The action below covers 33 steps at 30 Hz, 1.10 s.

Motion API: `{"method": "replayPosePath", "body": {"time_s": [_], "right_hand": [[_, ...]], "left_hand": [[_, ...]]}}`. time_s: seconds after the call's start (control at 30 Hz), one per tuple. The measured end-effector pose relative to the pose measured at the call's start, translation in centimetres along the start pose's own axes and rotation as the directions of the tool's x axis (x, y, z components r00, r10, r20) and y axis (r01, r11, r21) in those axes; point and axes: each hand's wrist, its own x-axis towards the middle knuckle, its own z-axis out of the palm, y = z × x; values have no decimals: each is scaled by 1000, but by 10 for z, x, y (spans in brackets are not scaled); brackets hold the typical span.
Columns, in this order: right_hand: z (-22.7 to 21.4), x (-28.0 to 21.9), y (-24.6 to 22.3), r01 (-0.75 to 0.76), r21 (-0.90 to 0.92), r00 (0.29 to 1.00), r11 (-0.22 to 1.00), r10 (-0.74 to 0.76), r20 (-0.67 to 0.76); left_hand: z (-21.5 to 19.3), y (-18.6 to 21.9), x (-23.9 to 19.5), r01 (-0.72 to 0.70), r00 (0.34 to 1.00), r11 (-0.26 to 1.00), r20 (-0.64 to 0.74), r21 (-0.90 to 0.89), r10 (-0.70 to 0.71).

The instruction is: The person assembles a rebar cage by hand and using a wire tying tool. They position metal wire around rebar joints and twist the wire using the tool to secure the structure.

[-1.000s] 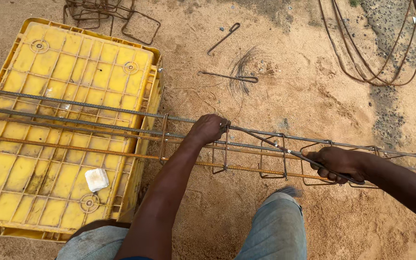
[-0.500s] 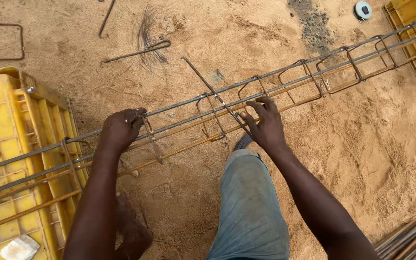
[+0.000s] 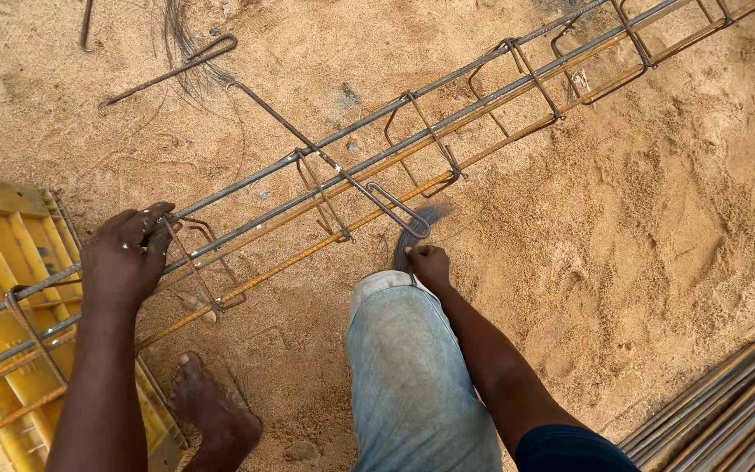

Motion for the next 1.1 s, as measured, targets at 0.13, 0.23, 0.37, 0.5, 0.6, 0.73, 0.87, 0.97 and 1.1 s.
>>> {"method": "replayPosePath", "body": {"time_s": [0.13,0.23,0.37,0.5,0.6,0.73,0.87,0.97,1.1], "right_hand": [[-8,0,13,-114,235,993,965,121,-16],[-20,-7,24,-66,439,998,896,58,33],[-24,-3,24,36,255,999,966,-42,17],[-18,3,7,178,194,983,965,-184,12],[-28,0,-12,267,539,959,799,-164,-232],[-104,-9,-69,418,679,861,603,-25,-508],[-154,-70,-153,595,560,787,577,-278,-550],[-159,-141,-206,521,658,837,544,-478,-267],[-127,-229,-265,433,658,761,616,-641,100]], "left_hand": [[2,1,1,-9,999,1000,-47,-28,8],[2,-2,-1,63,998,997,7,-50,-63],[9,-7,0,60,997,996,34,64,-62],[9,-6,0,63,997,996,30,58,-64],[7,0,3,222,968,975,121,4,-220],[2,0,-3,143,985,988,93,61,-148],[-13,12,8,-19,993,978,114,206,-5],[-48,29,11,36,992,978,111,205,-60],[-59,103,-3,19,952,450,-121,-893,-280]]}}
